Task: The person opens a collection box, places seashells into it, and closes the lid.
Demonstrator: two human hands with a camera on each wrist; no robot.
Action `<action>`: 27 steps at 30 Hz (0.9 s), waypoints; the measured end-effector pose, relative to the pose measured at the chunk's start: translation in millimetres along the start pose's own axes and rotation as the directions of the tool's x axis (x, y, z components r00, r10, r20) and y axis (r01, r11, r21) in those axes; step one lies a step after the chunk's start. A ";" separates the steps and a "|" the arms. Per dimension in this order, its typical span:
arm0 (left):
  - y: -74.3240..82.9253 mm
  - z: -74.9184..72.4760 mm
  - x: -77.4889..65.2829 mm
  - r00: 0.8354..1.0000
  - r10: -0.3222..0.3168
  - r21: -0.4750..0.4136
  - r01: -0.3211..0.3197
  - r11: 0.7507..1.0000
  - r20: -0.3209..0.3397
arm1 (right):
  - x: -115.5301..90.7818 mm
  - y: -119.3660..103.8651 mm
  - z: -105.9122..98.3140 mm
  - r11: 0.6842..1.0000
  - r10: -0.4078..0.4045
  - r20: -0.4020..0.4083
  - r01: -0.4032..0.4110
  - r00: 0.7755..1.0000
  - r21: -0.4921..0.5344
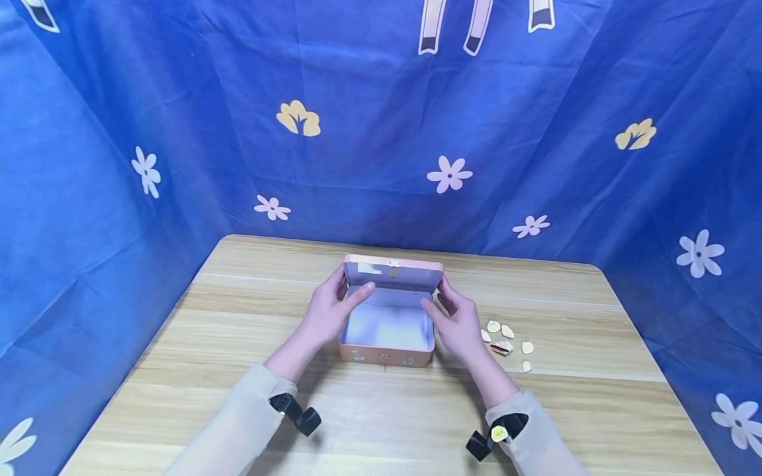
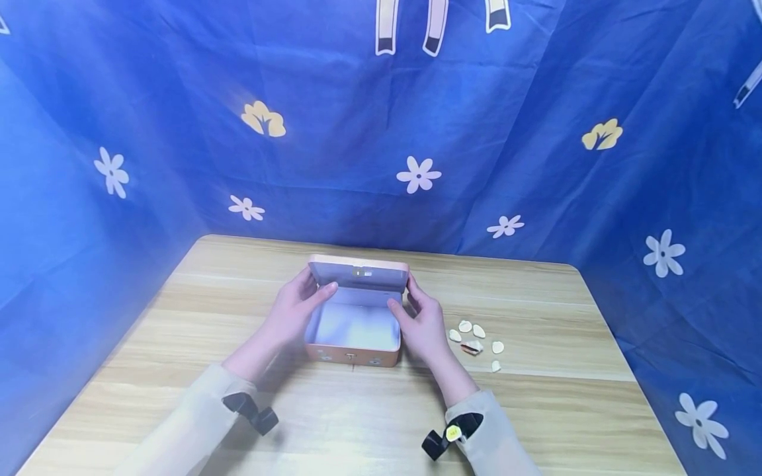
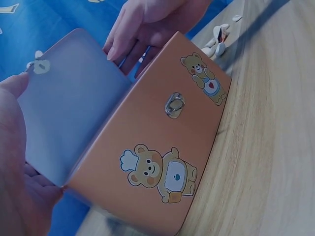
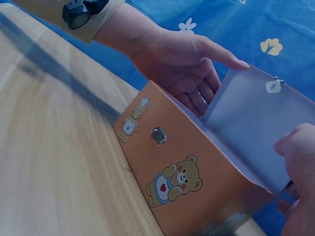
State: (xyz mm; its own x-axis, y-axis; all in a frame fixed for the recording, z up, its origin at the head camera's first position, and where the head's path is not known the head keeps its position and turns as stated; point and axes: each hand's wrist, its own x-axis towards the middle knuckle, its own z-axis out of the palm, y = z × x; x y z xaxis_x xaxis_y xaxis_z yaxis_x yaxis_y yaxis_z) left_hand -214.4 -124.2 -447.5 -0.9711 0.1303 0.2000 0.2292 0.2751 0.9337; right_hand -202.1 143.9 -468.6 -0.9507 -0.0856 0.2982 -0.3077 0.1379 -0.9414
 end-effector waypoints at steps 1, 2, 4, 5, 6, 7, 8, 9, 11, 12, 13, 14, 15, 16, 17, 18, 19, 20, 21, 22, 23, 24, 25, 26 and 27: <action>0.2 0.2 0.4 1.000 0.001 -0.015 -0.001 1.000 -0.002 | 0.8 -0.4 0.1 1.000 0.003 -0.001 -0.003 1.000 -0.003; 0.1 0.4 0.8 1.000 0.001 -0.032 -0.001 0.999 -0.001 | 1.7 -1.3 0.4 1.000 0.006 -0.001 -0.006 1.000 -0.003; -0.4 1.0 1.4 1.000 -0.001 -0.065 0.001 0.998 -0.003 | 3.3 -2.5 0.8 1.000 0.016 -0.002 -0.016 1.000 -0.006; -1.1 1.2 1.7 1.000 -0.002 -0.080 0.002 0.997 -0.004 | 4.0 -3.0 1.0 1.000 0.021 -0.001 -0.021 1.000 -0.003; -1.6 1.4 1.9 1.000 -0.002 -0.094 0.002 0.996 -0.004 | 4.7 -3.2 1.2 1.000 0.025 -0.001 -0.025 1.000 -0.002; -2.2 1.5 2.1 1.000 -0.002 -0.106 0.002 0.994 -0.003 | 5.5 -3.3 1.3 1.000 0.029 0.000 -0.029 1.000 -0.001; -3.0 1.5 2.3 1.000 0.000 -0.108 0.000 0.994 -0.002 | 6.2 -3.3 1.3 0.999 0.033 0.002 -0.033 0.999 -0.001; -4.0 1.5 2.4 1.000 0.000 -0.108 0.000 0.994 -0.003 | 6.9 -3.1 1.3 0.999 0.036 0.003 -0.036 0.999 0.000; -5.7 0.9 2.9 1.000 0.005 -0.098 -0.005 0.995 -0.001 | 8.3 -2.8 1.2 0.999 0.041 0.008 -0.041 0.999 0.000; -6.2 0.5 3.1 1.000 0.009 -0.092 -0.009 0.996 0.003 | 9.1 -2.2 1.1 0.999 0.043 0.008 -0.043 0.999 -0.002; -7.0 0.1 3.5 1.000 0.014 -0.082 -0.013 0.997 0.006 | 9.9 -1.7 0.9 0.999 0.046 0.009 -0.046 0.999 -0.004; -7.8 -0.4 4.1 1.000 0.020 -0.072 -0.020 0.997 0.009 | 10.6 -1.1 0.7 0.999 0.047 0.010 -0.047 0.999 -0.005; -8.3 -0.9 4.7 1.000 0.028 -0.068 -0.027 0.997 0.013 | 11.2 -0.5 0.6 0.999 0.049 0.010 -0.049 0.999 -0.007; -9.3 -1.4 5.4 0.999 0.037 -0.060 -0.035 0.998 0.019 | 12.0 -0.3 0.5 0.999 0.049 0.011 -0.049 0.999 -0.008; -10.1 -1.9 6.1 0.999 0.045 -0.053 -0.044 0.998 0.026 | 12.6 0.1 0.4 0.999 0.050 0.011 -0.050 0.999 -0.008; -10.9 -2.5 6.8 0.998 0.053 -0.047 -0.051 0.998 0.033 | 13.3 0.5 0.4 0.999 0.051 0.011 -0.051 0.999 -0.008; -11.6 -2.9 7.6 0.998 0.058 -0.044 -0.056 0.997 0.039 | 14.0 0.8 0.5 0.999 0.053 0.013 -0.053 0.999 -0.009; -11.8 -3.5 8.1 0.997 0.061 -0.042 -0.059 0.997 0.044 | 14.8 1.1 0.5 0.999 0.053 0.013 -0.053 0.999 -0.006; -12.0 -4.0 8.7 0.997 0.064 -0.041 -0.061 0.997 0.050 | 15.6 1.4 0.6 0.999 0.054 0.014 -0.054 0.998 -0.005; -12.2 -4.4 9.4 0.996 0.064 -0.036 -0.062 0.997 0.055 | 16.4 1.6 0.7 0.998 0.056 0.016 -0.056 0.998 -0.004; -11.9 -4.8 10.0 0.996 0.065 -0.034 -0.063 0.997 0.060 | 17.1 1.9 0.6 0.998 0.058 0.015 -0.058 0.998 -0.003; -11.8 -5.3 10.7 0.996 0.068 -0.029 -0.066 0.997 0.065 | 17.7 2.1 0.6 0.998 0.058 0.016 -0.058 0.998 -0.002; -11.8 -5.8 11.4 0.995 0.069 -0.021 -0.068 0.997 0.067 | 18.4 2.3 0.5 0.998 0.057 0.017 -0.057 0.998 -0.002; -12.0 -6.3 12.2 0.995 0.069 -0.008 -0.068 0.998 0.068 | 19.0 2.4 0.3 0.999 0.054 0.020 -0.054 0.998 0.000; -12.5 -6.6 13.2 0.995 0.068 0.008 -0.069 0.998 0.069 | 19.4 2.6 0.1 0.999 0.052 0.020 -0.052 0.998 -0.001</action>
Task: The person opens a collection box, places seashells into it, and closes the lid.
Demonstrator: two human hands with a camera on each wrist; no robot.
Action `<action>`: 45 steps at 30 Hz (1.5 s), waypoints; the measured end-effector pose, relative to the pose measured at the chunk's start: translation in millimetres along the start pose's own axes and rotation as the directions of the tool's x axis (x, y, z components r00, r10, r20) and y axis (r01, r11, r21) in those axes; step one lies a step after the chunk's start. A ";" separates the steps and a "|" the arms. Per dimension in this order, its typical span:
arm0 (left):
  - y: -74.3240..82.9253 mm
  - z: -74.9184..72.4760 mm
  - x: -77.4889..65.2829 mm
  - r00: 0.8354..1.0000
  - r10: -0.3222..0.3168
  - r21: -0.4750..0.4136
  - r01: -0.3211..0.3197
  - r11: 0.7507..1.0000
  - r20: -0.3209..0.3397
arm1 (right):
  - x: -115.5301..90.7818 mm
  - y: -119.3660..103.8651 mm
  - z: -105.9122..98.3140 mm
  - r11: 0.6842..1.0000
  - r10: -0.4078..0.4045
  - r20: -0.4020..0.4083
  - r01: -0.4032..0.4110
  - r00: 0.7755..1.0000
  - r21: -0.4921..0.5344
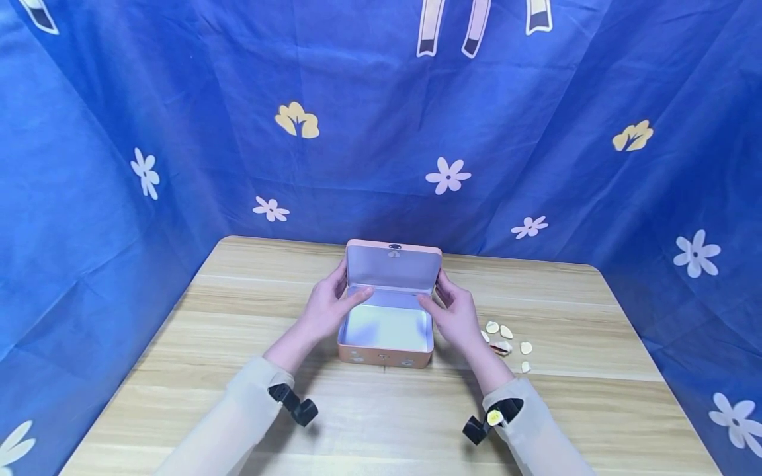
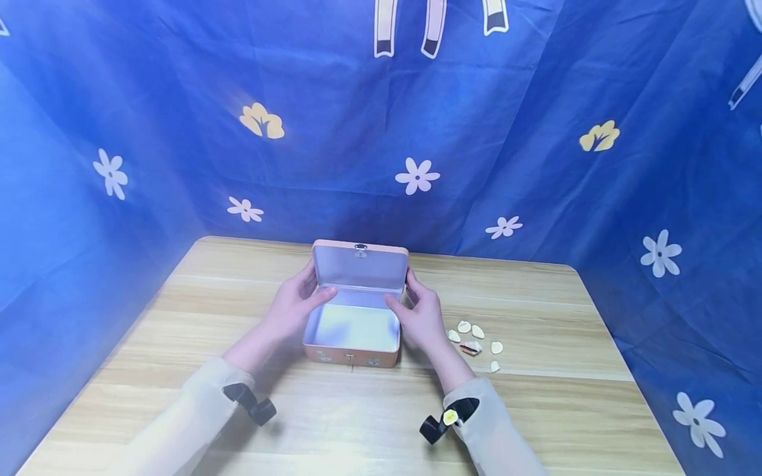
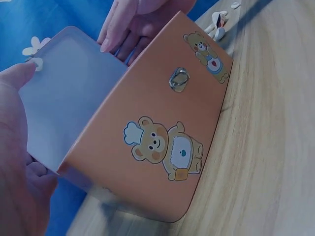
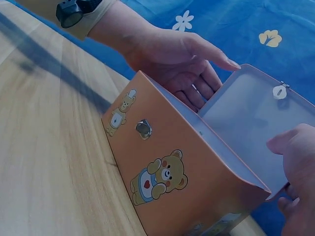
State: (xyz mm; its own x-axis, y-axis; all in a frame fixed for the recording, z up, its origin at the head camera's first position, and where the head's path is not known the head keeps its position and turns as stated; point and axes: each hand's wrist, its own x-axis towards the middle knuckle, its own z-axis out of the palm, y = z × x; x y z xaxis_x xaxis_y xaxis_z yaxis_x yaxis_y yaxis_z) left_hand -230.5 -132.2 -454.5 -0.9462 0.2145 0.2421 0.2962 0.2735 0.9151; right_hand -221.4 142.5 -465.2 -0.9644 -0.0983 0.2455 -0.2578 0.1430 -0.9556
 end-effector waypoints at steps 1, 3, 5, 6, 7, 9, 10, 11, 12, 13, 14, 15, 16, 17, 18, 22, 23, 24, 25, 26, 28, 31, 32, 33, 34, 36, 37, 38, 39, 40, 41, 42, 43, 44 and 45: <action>-0.7 -0.5 1.0 1.000 -0.001 0.018 0.001 1.000 0.000 | 0.5 0.1 -0.2 1.000 -0.004 0.000 0.004 1.000 0.001; -1.9 -1.7 2.7 1.000 -0.004 0.056 0.004 0.998 0.003 | 1.5 0.7 -0.5 1.000 -0.014 0.003 0.014 1.000 0.002; -2.4 -2.5 4.4 1.000 -0.008 0.082 0.007 0.997 0.005 | 2.8 1.6 -0.6 1.000 -0.024 0.006 0.024 1.000 0.005; -2.5 -2.9 5.3 1.000 -0.006 0.089 0.006 0.996 0.008 | 3.4 2.0 -0.6 1.000 -0.028 0.006 0.028 1.000 0.005; -2.9 -3.2 6.1 1.000 -0.004 0.093 0.003 0.996 0.011 | 4.0 2.5 -0.6 0.999 -0.033 0.007 0.033 0.999 0.006; -3.7 -3.7 7.9 1.000 0.000 0.102 -0.002 0.995 0.018 | 5.4 4.0 -0.5 0.999 -0.042 0.007 0.042 0.999 0.012; -3.7 -3.7 8.7 1.000 -0.003 0.106 0.001 0.994 0.017 | 6.0 4.8 -0.6 0.999 -0.045 0.005 0.045 0.999 0.013; -3.8 -3.6 9.6 1.000 -0.008 0.110 0.006 0.994 0.017 | 6.5 5.3 -0.7 0.999 -0.045 0.000 0.045 0.999 0.012; -4.1 -3.5 10.6 1.000 -0.011 0.110 0.009 0.994 0.017 | 7.2 6.3 -0.7 0.999 -0.045 -0.002 0.045 0.999 0.012; -4.3 -3.2 11.5 1.000 -0.015 0.114 0.012 0.993 0.018 | 7.9 7.5 -0.8 0.999 -0.043 -0.004 0.043 0.999 0.014; -4.4 -3.0 12.3 1.000 -0.018 0.114 0.016 0.993 0.018 | 8.7 8.7 -0.9 0.999 -0.041 -0.007 0.041 0.999 0.013; -4.7 -2.7 13.3 1.000 -0.018 0.115 0.016 0.993 0.017 | 9.3 9.7 -0.9 0.999 -0.038 -0.010 0.038 0.999 0.007; -5.0 -2.4 14.3 1.000 -0.019 0.111 0.018 0.994 0.016 | 10.1 10.8 -0.9 0.999 -0.036 -0.011 0.036 0.999 0.000; -6.2 -2.4 15.5 1.000 -0.013 0.109 0.011 0.994 0.018 | 11.2 11.8 -0.9 0.999 -0.033 -0.010 0.033 0.999 -0.008; -7.6 -2.4 16.6 1.000 -0.006 0.108 0.004 0.994 0.020 | 12.1 12.2 -0.8 0.999 -0.032 -0.009 0.032 0.999 -0.019; -13.6 -3.2 21.0 1.000 0.009 0.111 -0.011 0.994 0.025 | 14.3 6.9 -0.5 0.997 -0.031 0.008 0.031 0.999 -0.065; -14.8 -3.4 22.0 1.000 0.010 0.115 -0.012 0.993 0.025 | 13.9 2.5 -0.5 0.997 -0.031 0.015 0.032 0.999 -0.073; -15.9 -3.7 22.9 1.000 0.008 0.122 -0.011 0.992 0.023 | 13.2 -2.2 -0.5 0.996 -0.031 0.019 0.032 0.999 -0.079; -16.6 -4.0 23.8 1.000 0.007 0.128 -0.009 0.992 0.022 | 12.2 -7.0 -0.3 0.996 -0.030 0.024 0.032 0.999 -0.082; -17.3 -4.4 24.7 1.000 0.006 0.133 -0.009 0.991 0.021 | 11.2 -11.3 -0.1 0.996 -0.028 0.028 0.031 0.999 -0.084; -18.3 -4.9 26.4 1.000 0.002 0.146 -0.004 0.989 0.016 | 10.1 -16.6 0.2 0.996 -0.023 0.029 0.026 0.999 -0.091; -17.0 -4.8 28.3 1.000 -0.004 0.150 0.002 0.989 0.009 | 13.5 -6.1 -0.3 0.995 -0.025 0.021 0.027 0.999 -0.098; -16.7 -4.7 28.9 1.000 -0.006 0.147 0.005 0.989 0.009 | 15.6 0.0 -0.9 0.994 -0.028 0.016 0.029 0.999 -0.102; -16.7 -4.5 29.5 1.000 -0.008 0.146 0.007 0.989 0.007 | 17.6 5.9 -1.1 0.994 -0.032 0.013 0.033 0.999 -0.105; -16.8 -4.3 30.0 1.000 -0.010 0.142 0.009 0.990 0.006 | 19.7 11.5 -1.5 0.994 -0.040 0.012 0.041 0.999 -0.106; -18.3 -4.1 31.5 1.000 -0.010 0.134 0.009 0.991 0.005 | 23.3 22.2 -2.5 0.992 -0.059 0.013 0.060 0.998 -0.110; -19.9 -4.1 32.4 1.000 -0.008 0.132 0.007 0.991 0.006 | 23.8 22.9 -2.4 0.991 -0.060 0.015 0.061 0.998 -0.118; -21.8 -4.1 33.4 1.000 -0.008 0.130 0.007 0.991 0.005 | 24.4 23.5 -2.1 0.991 -0.058 0.014 0.060 0.998 -0.123; -23.7 -4.0 34.6 1.000 -0.006 0.131 0.006 0.991 0.003 | 25.2 24.1 -1.8 0.990 -0.059 0.016 0.061 0.998 -0.127; -25.5 -3.9 35.7 1.000 -0.005 0.133 0.005 0.991 -0.001 | 26.0 25.0 -1.7 0.990 -0.058 0.016 0.059 0.998 -0.131; -26.9 -3.9 36.7 1.000 -0.004 0.134 0.004 0.991 -0.004 | 26.7 25.5 -1.5 0.989 -0.054 0.014 0.056 0.998 -0.138; -28.1 -3.9 37.6 1.000 -0.003 0.135 0.004 0.991 -0.007 | 27.4 25.9 -1.3 0.989 -0.052 0.011 0.053 0.999 -0.139; -29.4 -4.0 38.5 1.000 -0.005 0.136 0.007 0.991 -0.010 | 28.1 26.0 -1.1 0.988 -0.050 0.008 0.051 0.999 -0.143; -30.3 -4.1 39.2 1.000 -0.008 0.136 0.010 0.991 -0.013 | 28.9 26.4 -0.9 0.988 -0.050 0.005 0.050 0.999 -0.143; -30.9 -4.1 39.9 1.000 -0.011 0.134 0.013 0.991 -0.017 | 29.8 27.1 -0.8 0.988 -0.052 0.002 0.052 0.999 -0.143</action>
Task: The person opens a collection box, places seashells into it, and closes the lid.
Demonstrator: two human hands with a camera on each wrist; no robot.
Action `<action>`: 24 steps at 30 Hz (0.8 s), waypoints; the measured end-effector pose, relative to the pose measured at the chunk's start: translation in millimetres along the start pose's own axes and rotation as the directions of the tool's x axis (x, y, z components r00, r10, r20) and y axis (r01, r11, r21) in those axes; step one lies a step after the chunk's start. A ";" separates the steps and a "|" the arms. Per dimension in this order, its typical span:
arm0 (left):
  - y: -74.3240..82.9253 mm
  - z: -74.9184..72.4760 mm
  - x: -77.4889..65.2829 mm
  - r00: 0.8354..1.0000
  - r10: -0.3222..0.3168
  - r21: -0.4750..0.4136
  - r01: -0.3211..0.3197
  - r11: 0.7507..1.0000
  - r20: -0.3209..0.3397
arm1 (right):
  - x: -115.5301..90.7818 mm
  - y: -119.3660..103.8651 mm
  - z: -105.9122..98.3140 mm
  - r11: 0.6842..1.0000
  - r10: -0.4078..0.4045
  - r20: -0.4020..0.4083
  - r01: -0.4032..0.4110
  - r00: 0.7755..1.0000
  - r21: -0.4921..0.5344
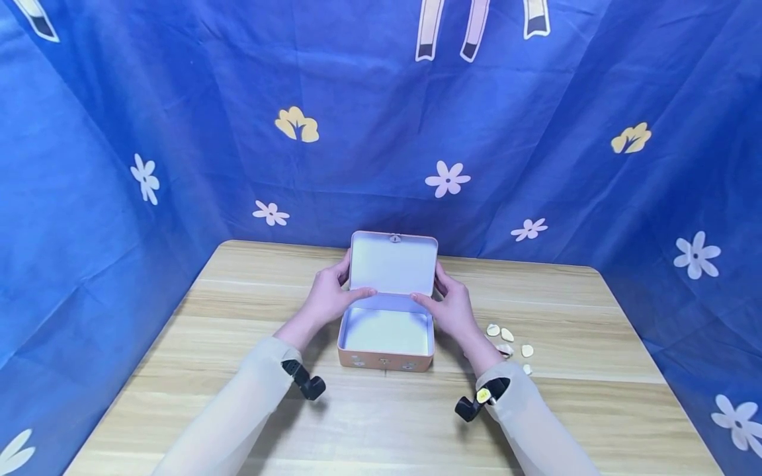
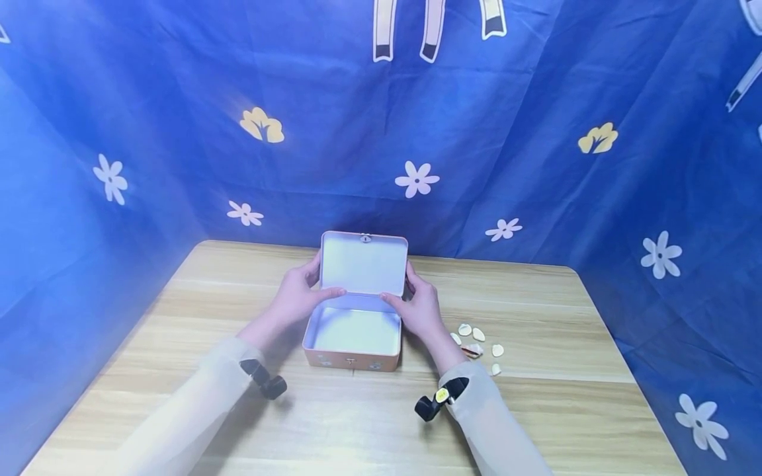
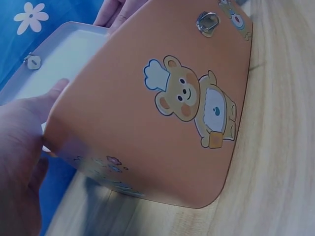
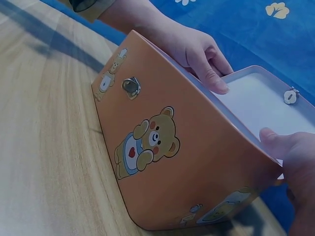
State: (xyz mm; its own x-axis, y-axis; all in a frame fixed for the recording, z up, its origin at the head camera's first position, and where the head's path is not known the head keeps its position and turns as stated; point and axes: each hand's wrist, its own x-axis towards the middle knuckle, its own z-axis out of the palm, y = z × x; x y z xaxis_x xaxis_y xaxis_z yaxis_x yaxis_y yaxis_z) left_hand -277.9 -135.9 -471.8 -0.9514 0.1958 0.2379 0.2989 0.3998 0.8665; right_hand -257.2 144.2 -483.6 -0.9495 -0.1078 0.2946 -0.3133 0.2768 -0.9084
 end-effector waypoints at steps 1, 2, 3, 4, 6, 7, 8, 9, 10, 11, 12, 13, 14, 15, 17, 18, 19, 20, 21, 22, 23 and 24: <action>-0.4 0.1 0.3 1.000 -0.003 -0.006 0.003 1.000 -0.001 | 0.7 1.0 0.2 1.000 -0.001 -0.004 0.001 1.000 0.001; -0.6 0.2 0.6 1.000 -0.003 -0.011 0.003 1.000 -0.001 | 1.3 2.0 0.4 1.000 -0.005 -0.006 0.005 1.000 0.003; -0.9 0.2 0.8 1.000 -0.004 -0.016 0.004 1.000 -0.002 | 2.0 3.1 0.5 1.000 -0.008 -0.009 0.008 1.000 0.006; -1.1 0.3 1.1 1.000 -0.004 -0.022 0.003 1.000 -0.004 | 2.6 4.2 0.7 1.000 -0.011 -0.011 0.011 1.000 0.008; -1.4 0.6 1.4 1.000 -0.003 -0.031 0.003 1.000 -0.005 | 3.4 5.8 0.9 1.000 -0.016 -0.014 0.017 1.000 0.013; -1.7 0.5 1.6 1.000 0.000 -0.033 -0.001 0.999 -0.005 | 3.5 6.1 1.0 1.000 -0.017 -0.015 0.018 1.000 0.013; -1.9 0.6 1.7 1.000 0.001 -0.034 -0.001 0.999 -0.005 | 3.6 6.3 1.1 1.000 -0.018 -0.015 0.018 1.000 0.011; -2.2 0.8 1.7 1.000 -0.001 -0.036 0.001 0.999 -0.006 | 3.6 6.4 1.2 1.000 -0.016 -0.016 0.016 1.000 0.008; -2.3 0.9 1.8 1.000 -0.003 -0.037 0.003 0.999 -0.006 | 3.5 6.2 1.3 1.000 -0.016 -0.017 0.016 1.000 0.005; -2.4 1.1 1.9 1.000 -0.005 -0.036 0.004 0.999 -0.006 | 3.5 6.2 1.4 1.000 -0.014 -0.018 0.014 1.000 0.001; -2.7 1.2 2.1 1.000 -0.007 -0.036 0.007 0.999 -0.007 | 3.7 6.5 1.5 1.000 -0.012 -0.018 0.012 1.000 -0.005; -2.7 1.4 2.4 1.000 -0.008 -0.036 0.008 0.999 -0.007 | 3.8 7.0 1.7 1.000 -0.012 -0.018 0.012 1.000 -0.008; -2.7 1.7 2.7 1.000 -0.011 -0.035 0.011 0.999 -0.007 | 4.0 7.5 1.8 1.000 -0.013 -0.019 0.012 1.000 -0.010; -2.7 1.9 2.9 1.000 -0.013 -0.035 0.013 0.999 -0.006 | 4.1 8.2 1.8 1.000 -0.013 -0.019 0.013 1.000 -0.014; -2.6 1.9 3.1 1.000 -0.016 -0.036 0.016 0.999 -0.003 | 4.5 8.9 2.0 1.000 -0.014 -0.018 0.014 1.000 -0.019; -2.5 1.8 3.1 1.000 -0.019 -0.038 0.019 0.999 -0.001 | 4.5 9.3 2.1 1.000 -0.014 -0.018 0.013 1.000 -0.021; -2.4 1.8 3.0 1.000 -0.023 -0.040 0.023 0.999 0.002 | 4.5 9.8 2.2 1.000 -0.012 -0.016 0.012 1.000 -0.022; -2.4 1.9 2.9 1.000 -0.027 -0.043 0.027 0.999 0.005 | 4.4 10.2 2.2 1.000 -0.009 -0.016 0.009 1.000 -0.023; -2.5 1.8 2.8 1.000 -0.031 -0.049 0.031 0.998 0.007 | 4.4 10.6 2.2 1.000 -0.007 -0.014 0.007 1.000 -0.023; -2.8 1.8 2.6 0.999 -0.034 -0.052 0.035 0.998 0.008 | 4.3 10.8 2.2 1.000 -0.004 -0.012 0.004 1.000 -0.020; -3.2 1.7 2.5 0.999 -0.038 -0.053 0.038 0.998 0.008 | 4.3 11.1 2.2 1.000 -0.001 -0.011 0.001 1.000 -0.018; -3.9 1.6 2.4 0.999 -0.040 -0.055 0.041 0.998 0.007 | 4.3 11.3 2.3 1.000 0.000 -0.008 -0.001 1.000 -0.015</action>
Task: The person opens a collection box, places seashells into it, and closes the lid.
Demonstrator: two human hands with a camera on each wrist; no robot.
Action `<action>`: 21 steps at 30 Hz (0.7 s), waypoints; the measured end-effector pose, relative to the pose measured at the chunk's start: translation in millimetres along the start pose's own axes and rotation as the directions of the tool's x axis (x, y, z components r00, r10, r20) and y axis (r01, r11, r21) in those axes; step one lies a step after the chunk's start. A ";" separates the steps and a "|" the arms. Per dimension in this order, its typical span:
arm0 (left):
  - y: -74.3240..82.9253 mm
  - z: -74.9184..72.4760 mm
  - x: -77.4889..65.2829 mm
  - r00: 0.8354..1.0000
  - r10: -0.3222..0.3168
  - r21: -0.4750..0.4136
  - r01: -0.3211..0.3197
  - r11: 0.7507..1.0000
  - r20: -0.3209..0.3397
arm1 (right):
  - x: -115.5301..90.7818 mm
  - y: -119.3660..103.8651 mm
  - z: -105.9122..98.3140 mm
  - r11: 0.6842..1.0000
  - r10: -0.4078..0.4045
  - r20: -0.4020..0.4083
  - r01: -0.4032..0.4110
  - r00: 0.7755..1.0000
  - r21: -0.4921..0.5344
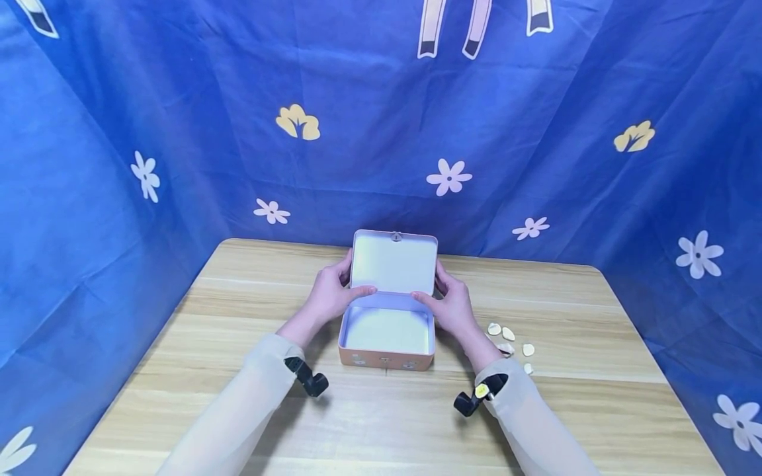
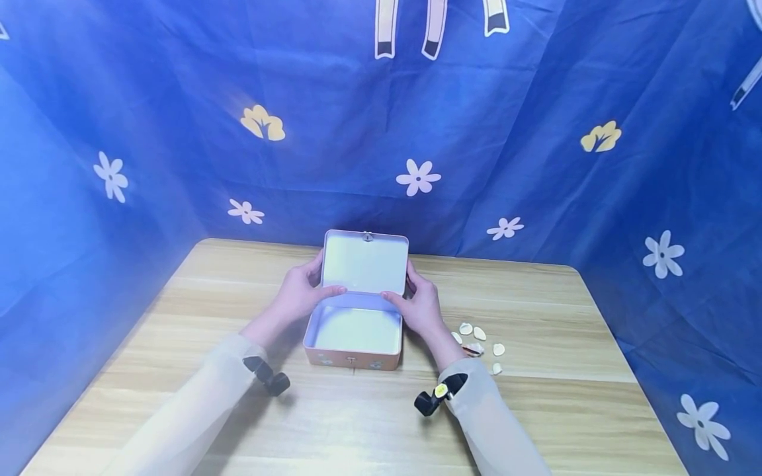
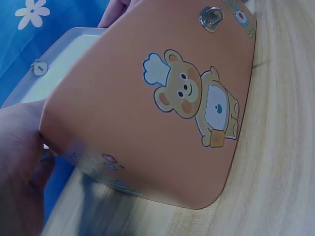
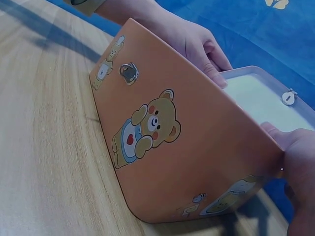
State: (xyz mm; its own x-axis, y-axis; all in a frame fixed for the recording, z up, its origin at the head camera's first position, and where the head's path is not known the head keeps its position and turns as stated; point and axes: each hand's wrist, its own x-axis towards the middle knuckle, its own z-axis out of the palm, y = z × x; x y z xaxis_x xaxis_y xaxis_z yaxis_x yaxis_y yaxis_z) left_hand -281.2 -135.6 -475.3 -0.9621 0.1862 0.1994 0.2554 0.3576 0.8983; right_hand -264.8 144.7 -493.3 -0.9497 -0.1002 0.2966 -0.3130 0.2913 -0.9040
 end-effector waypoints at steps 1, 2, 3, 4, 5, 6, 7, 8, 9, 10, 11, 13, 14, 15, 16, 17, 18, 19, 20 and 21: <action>-0.7 0.0 0.1 1.000 -0.001 -0.002 0.001 1.000 0.000 | 0.0 0.2 -0.1 1.000 0.001 0.002 -0.001 1.000 0.003; -1.6 0.0 0.3 1.000 0.000 -0.005 0.000 1.000 0.001 | 0.1 0.3 -0.2 1.000 0.002 0.005 -0.002 1.000 0.005; -2.4 0.0 0.4 1.000 0.001 -0.006 -0.001 1.000 0.000 | 0.2 0.4 -0.3 1.000 0.002 0.007 -0.002 1.000 0.007; -2.9 -0.1 0.3 1.000 0.002 -0.007 -0.002 1.000 0.001 | 0.2 0.4 -0.4 1.000 0.003 0.009 -0.003 1.000 0.007; -3.4 -0.1 0.4 1.000 0.003 -0.008 -0.003 1.000 0.001 | 0.2 0.5 -0.6 1.000 0.004 0.012 -0.004 1.000 0.010; -3.9 -0.1 0.5 1.000 0.003 -0.014 -0.003 1.000 0.003 | 0.2 0.5 -0.7 1.000 0.005 0.015 -0.005 1.000 0.012; -4.2 -0.2 0.5 1.000 0.003 -0.019 -0.003 1.000 0.006 | 0.2 0.7 -0.9 1.000 0.005 0.017 -0.006 1.000 0.016; -4.4 -0.3 0.6 1.000 0.002 -0.023 -0.002 1.000 0.008 | 0.4 1.0 -1.0 1.000 0.007 0.020 -0.008 1.000 0.021; -4.0 -0.4 0.4 1.000 0.002 -0.028 -0.001 1.000 0.010 | 0.5 1.2 -1.3 1.000 0.011 0.022 -0.011 1.000 0.025; -4.1 -0.5 0.5 1.000 0.000 -0.033 0.001 0.999 0.011 | 0.6 1.4 -1.5 0.999 0.014 0.024 -0.014 1.000 0.029; -4.4 -0.5 0.8 1.000 -0.003 -0.038 0.003 0.999 0.013 | 0.8 1.6 -1.6 0.999 0.017 0.026 -0.018 1.000 0.034; -4.7 -0.5 1.0 1.000 -0.005 -0.048 0.006 0.999 0.017 | 1.4 2.0 -1.8 0.999 0.021 0.030 -0.023 0.999 0.038; -4.9 -0.5 1.2 1.000 -0.006 -0.052 0.006 0.999 0.018 | 1.7 2.0 -1.9 0.999 0.024 0.031 -0.025 0.999 0.040; -5.2 -0.5 1.3 1.000 -0.007 -0.056 0.008 0.998 0.019 | 1.8 1.9 -1.9 0.999 0.027 0.034 -0.028 0.999 0.039; -6.0 -0.4 1.6 1.000 -0.010 -0.061 0.012 0.998 0.021 | 2.1 2.0 -1.8 0.999 0.029 0.036 -0.030 0.999 0.037; -6.4 -0.3 1.6 1.000 -0.013 -0.066 0.015 0.998 0.023 | 2.2 2.2 -1.7 0.999 0.032 0.039 -0.034 0.999 0.038; -6.8 -0.3 1.6 1.000 -0.018 -0.071 0.019 0.997 0.026 | 2.4 2.4 -1.7 0.999 0.036 0.042 -0.037 0.998 0.038; -7.3 -0.2 1.7 0.999 -0.022 -0.078 0.024 0.997 0.029 | 2.5 2.7 -1.6 0.998 0.041 0.045 -0.043 0.998 0.040; -7.7 0.0 1.7 0.999 -0.026 -0.084 0.029 0.996 0.031 | 2.6 3.3 -1.6 0.998 0.047 0.047 -0.049 0.998 0.041; -7.8 0.1 1.6 0.999 -0.030 -0.092 0.034 0.995 0.035 | 2.7 3.6 -1.6 0.997 0.054 0.049 -0.056 0.997 0.044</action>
State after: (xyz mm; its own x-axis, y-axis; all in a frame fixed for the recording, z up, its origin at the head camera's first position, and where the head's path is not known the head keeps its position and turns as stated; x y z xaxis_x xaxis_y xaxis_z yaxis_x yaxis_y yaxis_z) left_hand -284.7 -138.0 -482.0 -0.9655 0.2069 0.1582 0.2131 0.2782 0.9366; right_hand -268.5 147.0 -495.3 -0.9638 -0.1306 0.2324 -0.2591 0.2543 -0.9318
